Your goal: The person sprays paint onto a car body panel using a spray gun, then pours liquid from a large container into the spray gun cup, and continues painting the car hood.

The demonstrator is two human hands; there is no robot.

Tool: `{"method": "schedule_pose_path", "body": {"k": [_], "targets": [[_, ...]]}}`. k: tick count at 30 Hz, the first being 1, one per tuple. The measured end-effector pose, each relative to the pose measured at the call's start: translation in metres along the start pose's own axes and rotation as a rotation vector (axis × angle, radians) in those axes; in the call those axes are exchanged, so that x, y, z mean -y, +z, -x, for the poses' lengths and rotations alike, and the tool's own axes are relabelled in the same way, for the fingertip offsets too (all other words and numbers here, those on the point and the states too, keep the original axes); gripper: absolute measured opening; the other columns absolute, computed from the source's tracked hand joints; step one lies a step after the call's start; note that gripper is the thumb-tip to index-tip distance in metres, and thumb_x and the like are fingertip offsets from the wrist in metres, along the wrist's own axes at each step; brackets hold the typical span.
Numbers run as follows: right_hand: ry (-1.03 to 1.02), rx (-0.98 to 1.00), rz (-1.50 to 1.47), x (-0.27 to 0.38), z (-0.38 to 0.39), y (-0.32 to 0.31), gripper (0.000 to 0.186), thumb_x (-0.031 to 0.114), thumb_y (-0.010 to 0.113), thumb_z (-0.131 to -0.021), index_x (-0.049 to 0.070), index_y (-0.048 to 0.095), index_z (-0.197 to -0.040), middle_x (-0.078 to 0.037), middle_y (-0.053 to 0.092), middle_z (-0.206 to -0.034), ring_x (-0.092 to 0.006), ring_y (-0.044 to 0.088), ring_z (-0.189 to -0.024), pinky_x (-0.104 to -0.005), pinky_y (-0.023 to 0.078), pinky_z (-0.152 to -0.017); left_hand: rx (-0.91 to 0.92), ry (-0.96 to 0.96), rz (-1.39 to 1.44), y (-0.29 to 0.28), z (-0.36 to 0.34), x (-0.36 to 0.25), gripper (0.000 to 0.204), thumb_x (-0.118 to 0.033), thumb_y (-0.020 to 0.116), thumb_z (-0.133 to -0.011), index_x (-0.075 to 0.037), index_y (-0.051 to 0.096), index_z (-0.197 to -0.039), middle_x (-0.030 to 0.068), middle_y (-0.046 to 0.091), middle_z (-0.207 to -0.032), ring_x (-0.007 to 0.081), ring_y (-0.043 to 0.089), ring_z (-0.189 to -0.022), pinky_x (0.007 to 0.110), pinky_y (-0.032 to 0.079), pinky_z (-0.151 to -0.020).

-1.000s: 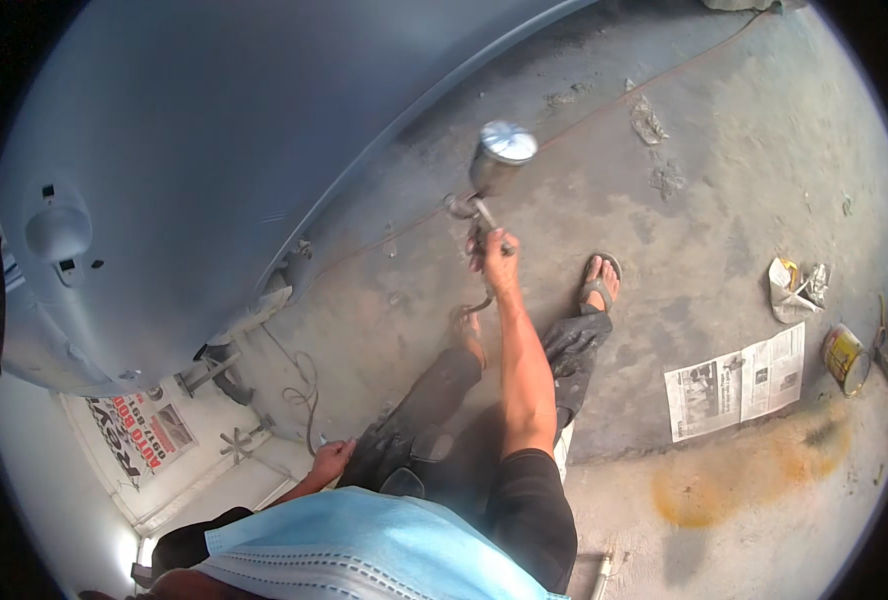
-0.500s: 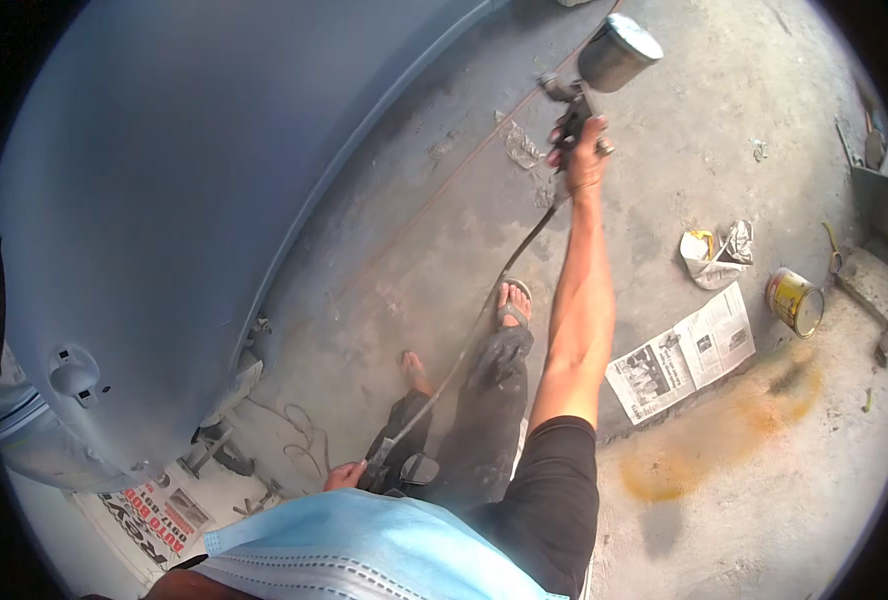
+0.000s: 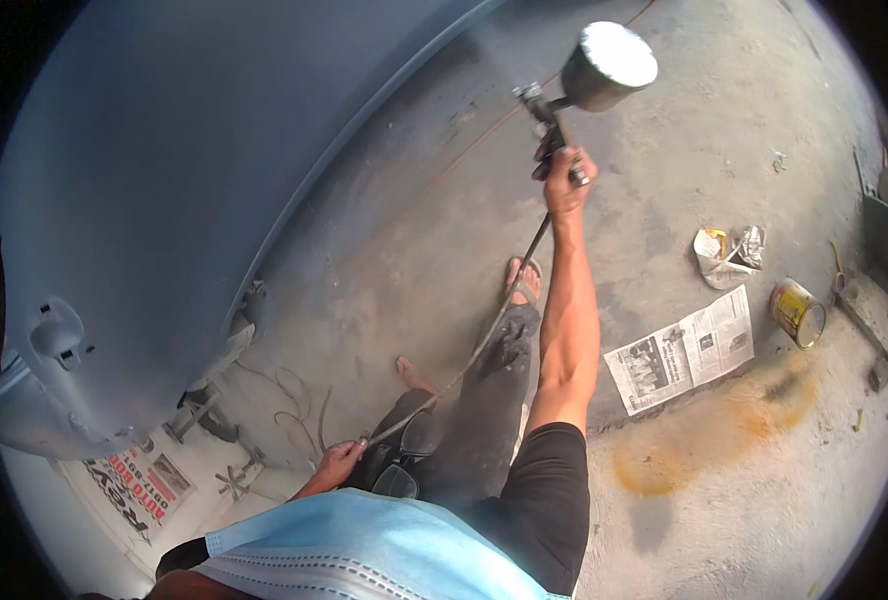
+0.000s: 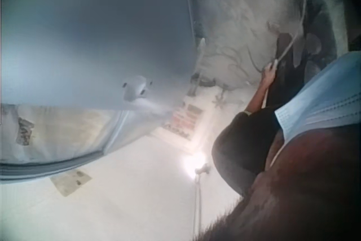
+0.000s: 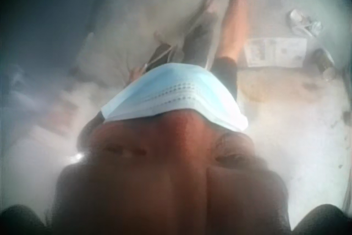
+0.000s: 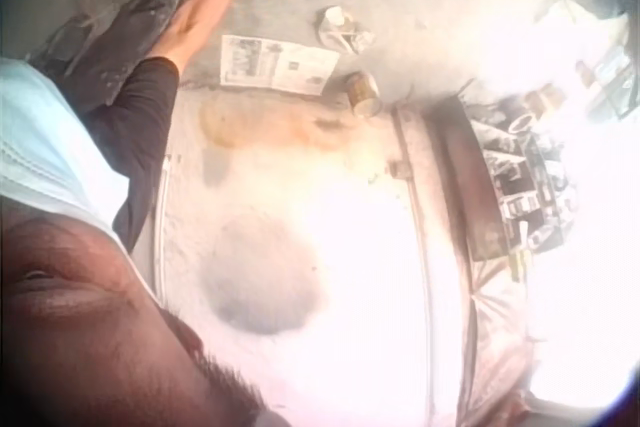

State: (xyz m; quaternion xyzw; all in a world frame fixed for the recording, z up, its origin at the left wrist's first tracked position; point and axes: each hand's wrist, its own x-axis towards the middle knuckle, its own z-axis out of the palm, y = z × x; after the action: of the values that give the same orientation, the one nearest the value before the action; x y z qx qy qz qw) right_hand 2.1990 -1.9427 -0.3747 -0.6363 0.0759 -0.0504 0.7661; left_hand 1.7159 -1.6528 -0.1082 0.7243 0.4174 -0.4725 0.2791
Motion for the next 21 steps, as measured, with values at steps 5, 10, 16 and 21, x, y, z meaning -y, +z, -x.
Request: {"method": "schedule_pose_path", "body": {"k": [5, 10, 16, 21], "targets": [[-0.206, 0.324, 0.132, -0.018, 0.115, 0.077, 0.047, 0.044, 0.055, -0.095, -0.003, 0.061, -0.097, -0.010, 0.062, -0.073, -0.0172, 0.060, -0.054, -0.0300, 0.046, -0.051, -0.042, 0.074, -0.045, 0.016, 0.008, 0.075, 0.052, -0.047, 0.054, -0.096, 0.001, 0.059, -0.074, 0.0229, 0.054, -0.067, 0.0353, 0.053, -0.060, 0.041, 0.042, -0.060], [-0.257, 0.510, 0.235, -0.048, 0.218, 0.144, 0.046, 0.044, 0.064, -0.087, -0.001, 0.062, -0.099, -0.015, 0.063, -0.079, -0.0315, 0.062, -0.066, -0.0374, 0.049, -0.061, -0.074, 0.089, 0.000, 0.019, 0.014, 0.138, 0.054, -0.047, 0.055, -0.095, 0.001, 0.056, -0.070, 0.0225, 0.053, -0.065, 0.0373, 0.056, -0.061, 0.044, 0.041, -0.059], [-0.314, 0.760, 0.221, -0.054, 0.307, 0.225, 0.044, 0.036, 0.074, -0.076, 0.001, 0.062, -0.100, -0.015, 0.064, -0.082, -0.0352, 0.064, -0.069, -0.0398, 0.051, -0.061, -0.099, 0.093, 0.017, 0.029, 0.019, 0.184, 0.053, -0.047, 0.055, -0.094, 0.001, 0.056, -0.071, 0.0228, 0.055, -0.067, 0.0417, 0.057, -0.066, 0.047, 0.041, -0.059], [-0.307, 0.883, 0.184, -0.037, 0.329, 0.247, 0.044, 0.034, 0.076, -0.073, 0.002, 0.062, -0.099, -0.015, 0.065, -0.084, -0.0351, 0.064, -0.069, -0.0402, 0.052, -0.061, -0.155, 0.157, 0.007, 0.032, 0.017, 0.200, 0.052, -0.046, 0.056, -0.094, 0.001, 0.056, -0.071, 0.0231, 0.055, -0.067, 0.0421, 0.057, -0.066, 0.047, 0.042, -0.059]]}}
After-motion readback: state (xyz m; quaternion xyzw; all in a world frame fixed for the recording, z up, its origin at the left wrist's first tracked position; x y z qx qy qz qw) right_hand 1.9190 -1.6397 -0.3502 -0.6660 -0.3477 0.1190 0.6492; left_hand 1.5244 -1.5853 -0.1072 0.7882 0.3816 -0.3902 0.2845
